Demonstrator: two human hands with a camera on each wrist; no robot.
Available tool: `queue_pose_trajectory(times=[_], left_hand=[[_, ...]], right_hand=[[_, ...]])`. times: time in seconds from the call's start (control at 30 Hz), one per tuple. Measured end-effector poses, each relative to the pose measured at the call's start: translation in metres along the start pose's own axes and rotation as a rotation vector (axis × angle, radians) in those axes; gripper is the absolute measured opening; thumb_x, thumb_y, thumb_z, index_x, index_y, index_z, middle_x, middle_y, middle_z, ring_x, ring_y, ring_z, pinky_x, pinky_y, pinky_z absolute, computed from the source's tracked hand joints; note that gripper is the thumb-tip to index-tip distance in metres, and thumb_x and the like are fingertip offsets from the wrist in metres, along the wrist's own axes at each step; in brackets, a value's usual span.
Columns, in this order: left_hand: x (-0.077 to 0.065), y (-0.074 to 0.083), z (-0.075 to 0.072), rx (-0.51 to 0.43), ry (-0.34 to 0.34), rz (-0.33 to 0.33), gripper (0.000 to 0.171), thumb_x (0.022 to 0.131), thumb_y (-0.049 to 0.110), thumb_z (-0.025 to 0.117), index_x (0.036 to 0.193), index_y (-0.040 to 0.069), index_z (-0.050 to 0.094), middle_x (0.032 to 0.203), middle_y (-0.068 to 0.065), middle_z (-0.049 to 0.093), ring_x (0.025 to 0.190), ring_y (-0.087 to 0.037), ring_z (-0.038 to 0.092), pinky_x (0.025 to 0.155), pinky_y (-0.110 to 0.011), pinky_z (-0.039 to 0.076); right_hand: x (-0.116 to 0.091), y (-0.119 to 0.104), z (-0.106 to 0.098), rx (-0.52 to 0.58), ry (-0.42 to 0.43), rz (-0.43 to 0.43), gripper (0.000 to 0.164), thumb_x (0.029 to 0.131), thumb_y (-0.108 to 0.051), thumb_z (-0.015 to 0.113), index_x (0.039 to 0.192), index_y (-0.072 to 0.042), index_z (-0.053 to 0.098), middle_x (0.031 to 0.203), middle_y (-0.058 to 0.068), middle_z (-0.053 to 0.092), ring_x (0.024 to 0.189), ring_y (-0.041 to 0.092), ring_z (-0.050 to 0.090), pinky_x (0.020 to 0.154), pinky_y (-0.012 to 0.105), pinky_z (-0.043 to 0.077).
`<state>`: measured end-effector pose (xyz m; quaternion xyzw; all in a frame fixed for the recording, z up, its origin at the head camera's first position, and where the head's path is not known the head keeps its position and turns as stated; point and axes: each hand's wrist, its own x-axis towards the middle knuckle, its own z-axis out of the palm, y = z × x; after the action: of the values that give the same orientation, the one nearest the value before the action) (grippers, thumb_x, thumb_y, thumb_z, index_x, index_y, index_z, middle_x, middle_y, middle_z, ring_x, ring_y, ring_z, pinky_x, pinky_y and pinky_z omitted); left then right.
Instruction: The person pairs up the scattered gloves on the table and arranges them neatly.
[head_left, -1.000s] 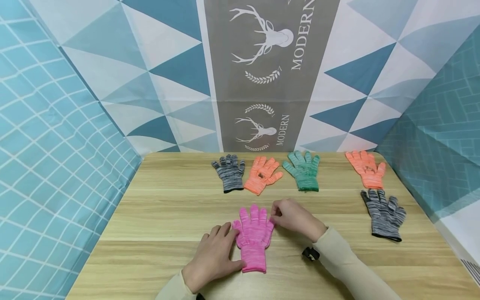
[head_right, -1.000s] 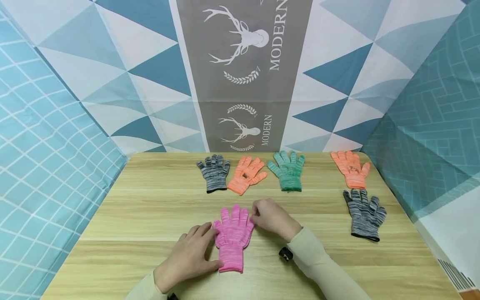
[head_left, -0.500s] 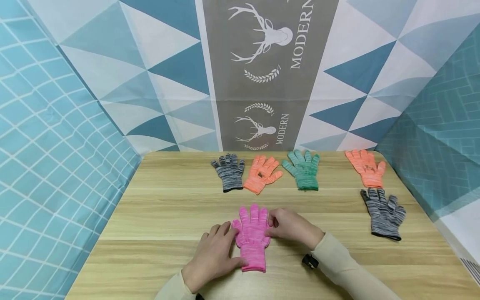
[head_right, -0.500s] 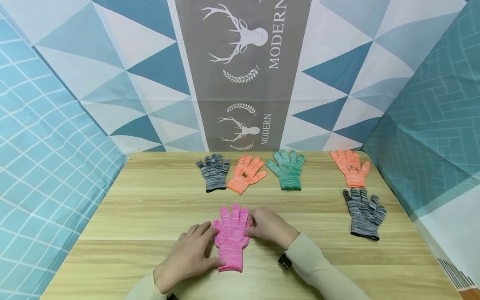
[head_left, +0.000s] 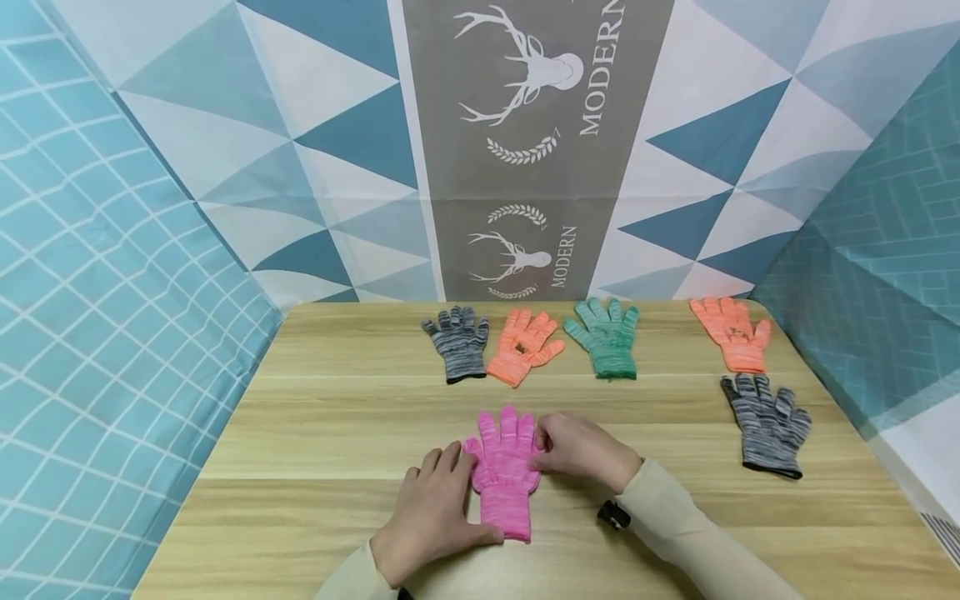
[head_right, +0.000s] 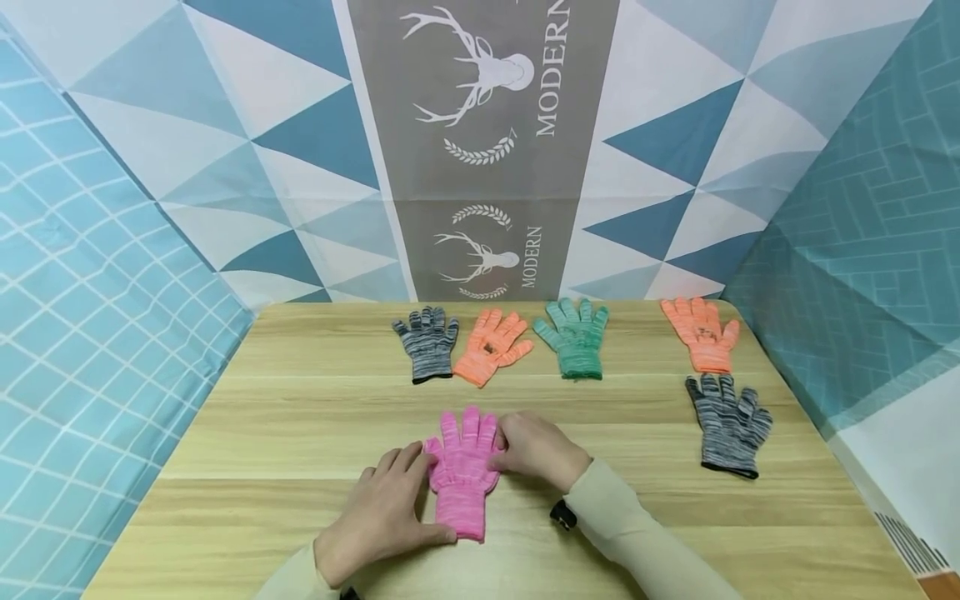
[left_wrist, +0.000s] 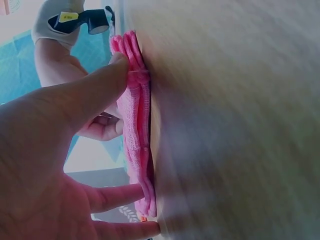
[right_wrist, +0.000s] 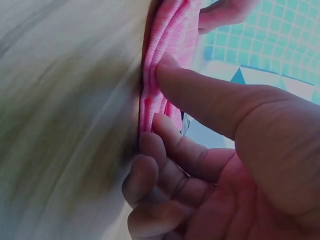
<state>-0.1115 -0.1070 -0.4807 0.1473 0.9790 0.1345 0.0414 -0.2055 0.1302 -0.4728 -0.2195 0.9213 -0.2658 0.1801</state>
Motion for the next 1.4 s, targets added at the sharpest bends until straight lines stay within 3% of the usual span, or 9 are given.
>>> queue_pose_trajectory(times=[0.2, 0.37, 0.63, 0.73, 0.83, 0.97, 1.07, 1.2, 1.4], left_hand=[[0.001, 0.004, 0.000, -0.023, -0.024, 0.008, 0.111, 0.064, 0.080, 0.079, 0.143, 0.007, 0.052, 0.151, -0.023, 0.047, 0.135, -0.044, 0.047, 0.094, -0.064, 0.048], [0.003, 0.014, -0.001, -0.032, -0.051, 0.013, 0.111, 0.067, 0.078, 0.079, 0.145, 0.004, 0.051, 0.153, -0.024, 0.044, 0.139, -0.046, 0.043, 0.097, -0.065, 0.046], [0.003, 0.022, 0.000, -0.009, -0.034, -0.006, 0.112, 0.068, 0.074, 0.081, 0.148, 0.002, 0.050, 0.151, -0.024, 0.047, 0.136, -0.045, 0.046, 0.096, -0.064, 0.048], [0.004, 0.023, 0.000, -0.037, 0.002, 0.022, 0.098, 0.076, 0.066, 0.080, 0.145, 0.002, 0.052, 0.150, -0.022, 0.049, 0.134, -0.042, 0.049, 0.097, -0.061, 0.050], [0.005, 0.025, 0.000, -0.078, 0.075, 0.093, 0.074, 0.084, 0.051, 0.080, 0.137, 0.003, 0.059, 0.142, -0.017, 0.057, 0.125, -0.035, 0.057, 0.098, -0.053, 0.053], [0.006, 0.028, -0.001, -0.080, 0.129, 0.161, 0.053, 0.086, 0.040, 0.081, 0.124, 0.006, 0.067, 0.122, -0.008, 0.065, 0.106, -0.025, 0.064, 0.088, -0.042, 0.057], [0.004, 0.028, 0.001, -0.037, 0.096, 0.145, 0.053, 0.083, 0.044, 0.082, 0.120, 0.008, 0.069, 0.119, -0.006, 0.065, 0.103, -0.025, 0.063, 0.080, -0.042, 0.057], [0.003, 0.026, 0.003, -0.004, 0.039, 0.090, 0.059, 0.082, 0.049, 0.082, 0.123, 0.009, 0.070, 0.126, -0.008, 0.063, 0.112, -0.031, 0.062, 0.081, -0.048, 0.055], [0.002, 0.014, 0.000, -0.012, 0.039, 0.042, 0.059, 0.080, 0.051, 0.083, 0.122, 0.011, 0.070, 0.127, -0.007, 0.064, 0.111, -0.034, 0.061, 0.081, -0.052, 0.052]], right_hand=[[-0.002, 0.004, -0.004, 0.068, -0.016, 0.043, 0.030, 0.083, -0.023, 0.087, 0.077, -0.013, 0.059, 0.069, -0.003, 0.052, 0.062, 0.011, 0.046, 0.054, 0.024, 0.038], [-0.005, 0.008, -0.007, 0.051, -0.009, 0.067, 0.029, 0.083, -0.021, 0.087, 0.078, -0.013, 0.059, 0.070, -0.001, 0.052, 0.063, 0.012, 0.045, 0.057, 0.026, 0.038], [-0.010, 0.012, -0.008, 0.024, 0.014, 0.030, 0.028, 0.086, -0.022, 0.084, 0.079, -0.014, 0.059, 0.070, -0.002, 0.053, 0.063, 0.011, 0.046, 0.056, 0.026, 0.039], [-0.014, 0.011, -0.006, 0.009, 0.038, -0.018, 0.026, 0.088, -0.022, 0.082, 0.080, -0.015, 0.059, 0.070, -0.003, 0.054, 0.063, 0.010, 0.046, 0.055, 0.025, 0.040], [-0.019, 0.010, -0.004, 0.005, 0.059, -0.075, 0.022, 0.089, -0.021, 0.080, 0.082, -0.015, 0.061, 0.072, -0.004, 0.056, 0.064, 0.009, 0.049, 0.055, 0.025, 0.044], [-0.023, 0.005, 0.002, -0.017, 0.066, -0.151, 0.017, 0.089, -0.020, 0.080, 0.087, -0.012, 0.065, 0.080, -0.004, 0.059, 0.069, 0.008, 0.052, 0.060, 0.023, 0.048], [-0.024, 0.003, 0.009, -0.076, 0.088, -0.182, 0.018, 0.087, -0.022, 0.082, 0.090, -0.010, 0.068, 0.086, -0.003, 0.057, 0.074, 0.009, 0.050, 0.063, 0.023, 0.047], [-0.024, 0.001, 0.016, -0.137, 0.131, -0.185, 0.020, 0.086, -0.024, 0.083, 0.092, -0.011, 0.070, 0.090, -0.004, 0.056, 0.079, 0.009, 0.048, 0.066, 0.023, 0.046], [-0.013, -0.005, 0.019, -0.135, 0.130, -0.185, 0.022, 0.086, -0.028, 0.084, 0.094, -0.012, 0.072, 0.089, -0.005, 0.058, 0.081, 0.010, 0.049, 0.070, 0.026, 0.045]])
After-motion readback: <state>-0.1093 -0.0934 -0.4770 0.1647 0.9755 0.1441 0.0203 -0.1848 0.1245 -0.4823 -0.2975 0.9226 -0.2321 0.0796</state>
